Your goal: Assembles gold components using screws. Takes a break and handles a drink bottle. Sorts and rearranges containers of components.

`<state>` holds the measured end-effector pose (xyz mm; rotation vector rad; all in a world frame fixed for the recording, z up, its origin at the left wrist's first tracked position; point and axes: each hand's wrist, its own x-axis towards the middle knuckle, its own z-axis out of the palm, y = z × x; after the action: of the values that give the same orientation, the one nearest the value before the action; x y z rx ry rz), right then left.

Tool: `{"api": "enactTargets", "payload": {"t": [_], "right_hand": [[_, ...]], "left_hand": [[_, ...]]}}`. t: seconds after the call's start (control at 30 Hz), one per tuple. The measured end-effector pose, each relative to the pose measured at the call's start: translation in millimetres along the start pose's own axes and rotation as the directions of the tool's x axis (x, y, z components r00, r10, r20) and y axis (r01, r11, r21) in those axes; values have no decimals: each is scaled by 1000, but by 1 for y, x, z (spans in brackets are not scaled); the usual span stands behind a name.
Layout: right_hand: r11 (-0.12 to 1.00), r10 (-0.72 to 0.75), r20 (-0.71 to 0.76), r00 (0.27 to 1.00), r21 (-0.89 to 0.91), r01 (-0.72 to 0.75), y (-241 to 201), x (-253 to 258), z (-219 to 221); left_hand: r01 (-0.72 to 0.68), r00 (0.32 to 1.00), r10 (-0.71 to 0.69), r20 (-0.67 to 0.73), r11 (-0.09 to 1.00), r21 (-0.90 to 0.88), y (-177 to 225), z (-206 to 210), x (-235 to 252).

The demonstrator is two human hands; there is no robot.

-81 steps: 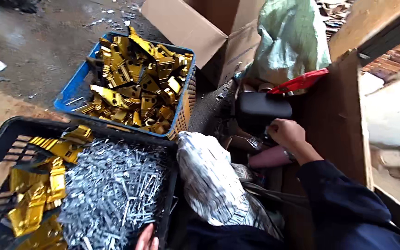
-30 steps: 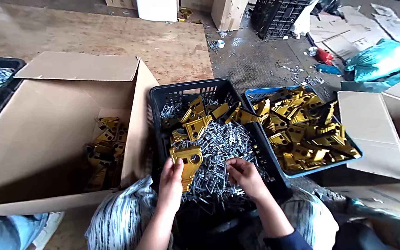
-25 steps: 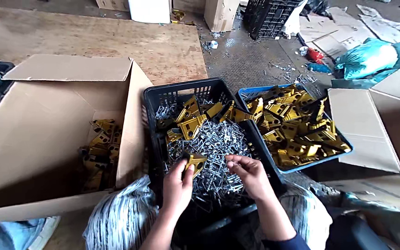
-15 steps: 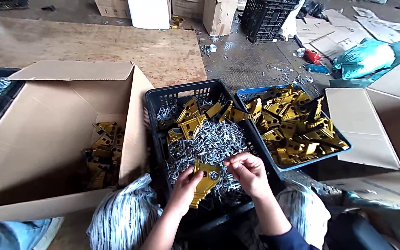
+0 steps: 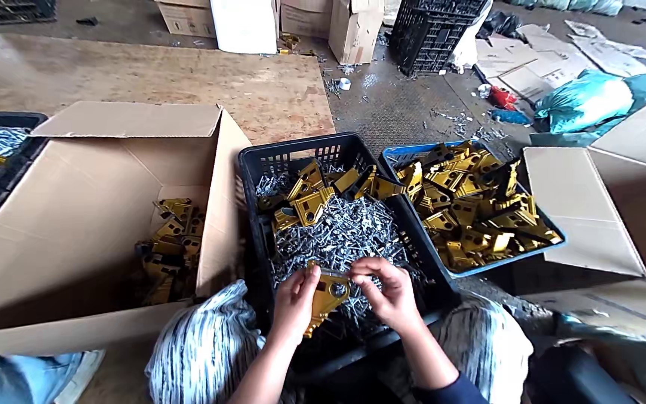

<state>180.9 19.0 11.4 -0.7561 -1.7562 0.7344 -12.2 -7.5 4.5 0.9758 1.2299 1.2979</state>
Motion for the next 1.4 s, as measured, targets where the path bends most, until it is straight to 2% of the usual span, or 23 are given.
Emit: {"api": "enactTargets", "payload": {"t": [0.1, 0.17, 0.27, 0.33, 0.4, 0.47, 0.53, 0.57, 0.63, 0.7, 0.77, 0.83, 0.9, 1.0, 1.1, 1.17, 1.27, 1.33, 1.4], "right_hand": [[999, 16, -82, 997, -42, -19, 7, -3, 1], [994, 93, -85, 992, 58, -88, 13, -7, 3], [934, 148, 26, 989, 324, -149, 19, -9, 10], [807, 162, 179, 970, 542, -235, 16, -10, 16], [651, 163, 297, 941, 684, -329, 12, -11, 23], [556, 178, 253, 951, 771, -309, 8, -13, 30], [556, 175, 168, 970, 796, -239, 8, -15, 35], [592, 176, 121, 977, 780, -203, 7, -15, 36], [777, 165, 19, 986, 613, -142, 6, -17, 32], [969, 98, -36, 995, 231, -87, 5, -22, 26], [984, 13, 18, 1000, -178, -10, 2, -28, 22], [928, -17, 94, 995, -368, 50, 0, -33, 23], [916, 34, 123, 992, -401, 18, -2, -37, 23], [963, 185, 158, 970, -225, -147, -10, -40, 13], [952, 285, 145, 947, -157, -263, -20, -46, 7], [955, 283, 141, 949, -139, -264, -30, -53, 7], [961, 229, 187, 955, -199, -192, -50, -75, 8], [952, 230, 243, 942, -258, -166, -58, -97, 12], [936, 270, 283, 920, -303, -181, -61, -120, 22]], "left_hand": [[-133, 988, 134, -74, 991, 19, -4, 3, 0], [-181, 983, 180, -46, 983, -18, -6, 3, 0], [-100, 989, 113, 95, 985, -138, -1, 1, -2], [-15, 976, 69, 204, 967, -254, -2, -1, -5], [53, 950, 59, 308, 938, -343, -7, -2, -7], [83, 929, 63, 365, 925, -371, -10, -3, -6], [67, 904, 81, 419, 943, -326, -12, -5, -3], [36, 898, 91, 430, 960, -278, -12, -6, 0], [-77, 915, 108, 389, 993, -94, -11, -9, 7], [-127, 940, 94, 328, 989, 79, -13, -11, 14], [-53, 935, 8, 355, 992, 117, -12, -12, 13], [-1, 902, -37, 431, 996, 87, -11, -8, 6], [22, 887, -64, 457, 995, 96, -13, -5, 2], [-7, 874, -47, 484, 994, 109, -18, -8, -4], [-51, 844, -26, 535, 990, 129, -20, -8, -15], [-52, 844, -26, 536, 990, 132, -19, -7, -32], [-42, 887, -35, 461, 987, 155, -27, -11, -76], [25, 924, -101, 368, 978, 206, -35, -14, -114], [151, 921, -238, 308, 948, 281, -46, -18, -142]]}}
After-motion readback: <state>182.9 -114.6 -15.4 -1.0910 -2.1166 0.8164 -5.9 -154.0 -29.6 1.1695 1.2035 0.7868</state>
